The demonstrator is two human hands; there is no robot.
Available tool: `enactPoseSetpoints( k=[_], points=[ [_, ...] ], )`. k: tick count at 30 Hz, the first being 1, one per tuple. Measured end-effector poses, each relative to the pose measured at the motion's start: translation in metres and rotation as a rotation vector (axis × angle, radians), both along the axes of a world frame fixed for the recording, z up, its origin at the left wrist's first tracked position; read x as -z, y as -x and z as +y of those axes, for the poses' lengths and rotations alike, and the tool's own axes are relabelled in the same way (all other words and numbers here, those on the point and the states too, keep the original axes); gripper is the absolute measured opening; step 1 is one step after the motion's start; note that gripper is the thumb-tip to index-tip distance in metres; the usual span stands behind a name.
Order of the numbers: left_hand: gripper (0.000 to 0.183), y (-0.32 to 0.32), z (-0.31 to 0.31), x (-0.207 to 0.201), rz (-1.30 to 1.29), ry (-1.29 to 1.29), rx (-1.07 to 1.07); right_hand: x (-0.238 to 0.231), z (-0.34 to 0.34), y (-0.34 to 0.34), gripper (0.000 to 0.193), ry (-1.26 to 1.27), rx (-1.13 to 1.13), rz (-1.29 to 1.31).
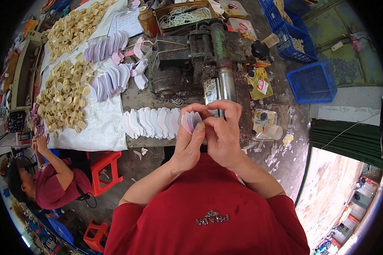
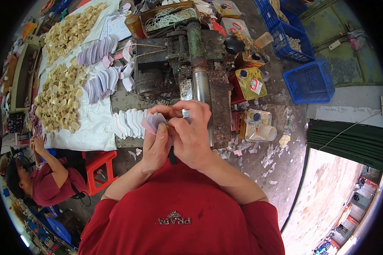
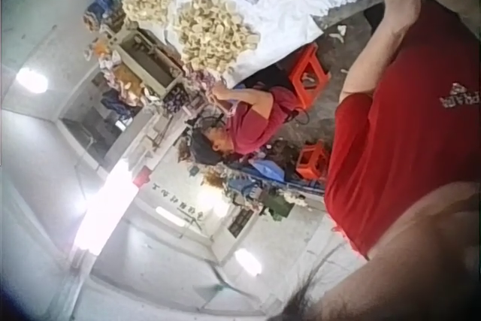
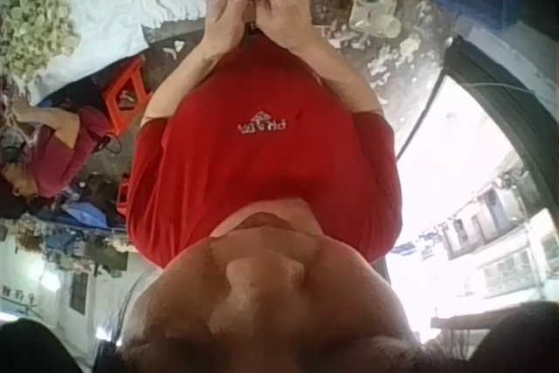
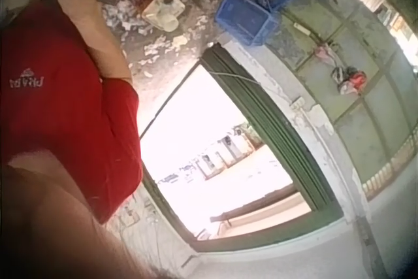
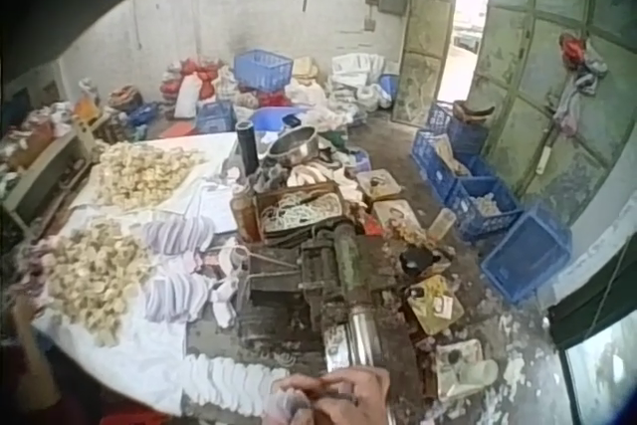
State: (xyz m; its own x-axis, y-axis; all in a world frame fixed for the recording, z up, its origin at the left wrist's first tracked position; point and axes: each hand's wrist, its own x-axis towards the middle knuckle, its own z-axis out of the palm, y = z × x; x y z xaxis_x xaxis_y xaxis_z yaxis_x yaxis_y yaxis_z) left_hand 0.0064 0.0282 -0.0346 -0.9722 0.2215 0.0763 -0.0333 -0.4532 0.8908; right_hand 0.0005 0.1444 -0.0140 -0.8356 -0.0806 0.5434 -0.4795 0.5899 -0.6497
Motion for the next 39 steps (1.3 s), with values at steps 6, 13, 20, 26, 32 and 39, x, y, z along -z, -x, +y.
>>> enactPoseSetpoints(
  k=[6, 13, 20, 26, 32, 39],
  points=[
    [0.015, 0.020, -0.033, 0.010, -0.126, 0.680, -0.050, -0.026, 0.089, 0.021, 0.003, -0.046, 0.166, -0.380],
    [0.051, 0.005, 0.005, 0.013, 0.336, 0.964, 0.152, 0.002, 0.107, 0.021, 0.004, -0.376, -0.023, -0.619],
    [0.043, 0.010, -0.024, 0.022, 0.243, 0.922, 0.129, 0.009, 0.102, 0.022, 0.010, -0.249, 0.155, -0.461],
    [0.036, 0.015, -0.099, 0.074, 0.171, 1.092, -0.175, 0.015, 0.105, 0.016, 0.015, -0.067, 0.204, -0.499],
    [0.036, -0.018, -0.110, 0.128, 0.390, 1.637, 0.392, 0.020, 0.106, 0.019, 0.015, -0.040, 0.260, -0.536],
    [0.025, 0.015, -0.103, 0.065, -0.116, 0.823, 0.181, 0.000, 0.076, 0.010, 0.012, 0.089, 0.181, -0.441]
  ],
)
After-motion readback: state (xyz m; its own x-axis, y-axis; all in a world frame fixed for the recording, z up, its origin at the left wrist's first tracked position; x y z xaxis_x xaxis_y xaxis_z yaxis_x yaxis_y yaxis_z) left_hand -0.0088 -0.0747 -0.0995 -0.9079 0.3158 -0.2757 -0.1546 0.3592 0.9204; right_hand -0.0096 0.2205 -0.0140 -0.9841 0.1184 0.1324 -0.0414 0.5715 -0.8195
